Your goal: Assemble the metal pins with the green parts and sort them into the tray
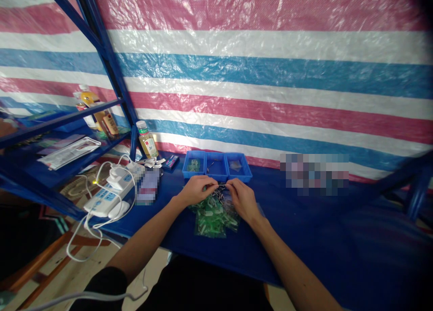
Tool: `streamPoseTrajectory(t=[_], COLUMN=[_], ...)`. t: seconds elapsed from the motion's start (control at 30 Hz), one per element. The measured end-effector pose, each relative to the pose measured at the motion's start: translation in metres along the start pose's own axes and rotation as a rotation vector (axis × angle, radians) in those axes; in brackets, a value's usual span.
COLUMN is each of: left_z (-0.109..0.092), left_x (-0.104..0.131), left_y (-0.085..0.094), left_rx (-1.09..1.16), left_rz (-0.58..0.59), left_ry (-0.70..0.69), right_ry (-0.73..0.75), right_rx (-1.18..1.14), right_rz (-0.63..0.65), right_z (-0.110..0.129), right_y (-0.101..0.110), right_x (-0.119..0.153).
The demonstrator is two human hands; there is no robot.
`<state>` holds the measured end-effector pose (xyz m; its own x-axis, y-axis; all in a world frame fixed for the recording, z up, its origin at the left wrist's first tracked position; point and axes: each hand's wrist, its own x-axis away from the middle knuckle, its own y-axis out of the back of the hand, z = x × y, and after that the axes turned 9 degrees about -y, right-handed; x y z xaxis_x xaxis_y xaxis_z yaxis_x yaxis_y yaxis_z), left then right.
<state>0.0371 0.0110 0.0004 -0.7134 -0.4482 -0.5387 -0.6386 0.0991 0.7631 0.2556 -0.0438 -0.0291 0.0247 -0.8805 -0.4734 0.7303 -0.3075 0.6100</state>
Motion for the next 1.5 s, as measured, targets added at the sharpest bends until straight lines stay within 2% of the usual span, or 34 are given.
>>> streamPoseTrajectory(t=[0.33,0.73,1.1,1.4,1.5], left_z=[-0.0009,-0.0011,-0.0023,-0.0007,-0.0014], left_x=[-0.0001,0.0004,-0.0005,0.0006,0.0000], left_y=[-0.0017,-0.0021,-0.0014,0.0002,-0.0017], left_rx=[-0.024,-0.023,-0.016,-0.007,-0.026], left_rz=[0.026,0.031,0.033,-0.012,-0.060], left_ry=[-0.039,-0.033,-0.021,-0.008,0.009], right_ry=[0.022,0.058,0.065,0.066,0.017], right_rx=[0.014,-0.046,-0.044,-0.060,-0.052], right_rz=[0.113,0.156,0.117,0.055,0.013], right_z=[0.0037,0.0019,0.0023,-0.0012,-0.0041], right_y=[0.0015,-0.0043,0.0001,0.0016,0.0005], right_x=[0.0025,0.0033,0.0024,-0.0014,-0.0019])
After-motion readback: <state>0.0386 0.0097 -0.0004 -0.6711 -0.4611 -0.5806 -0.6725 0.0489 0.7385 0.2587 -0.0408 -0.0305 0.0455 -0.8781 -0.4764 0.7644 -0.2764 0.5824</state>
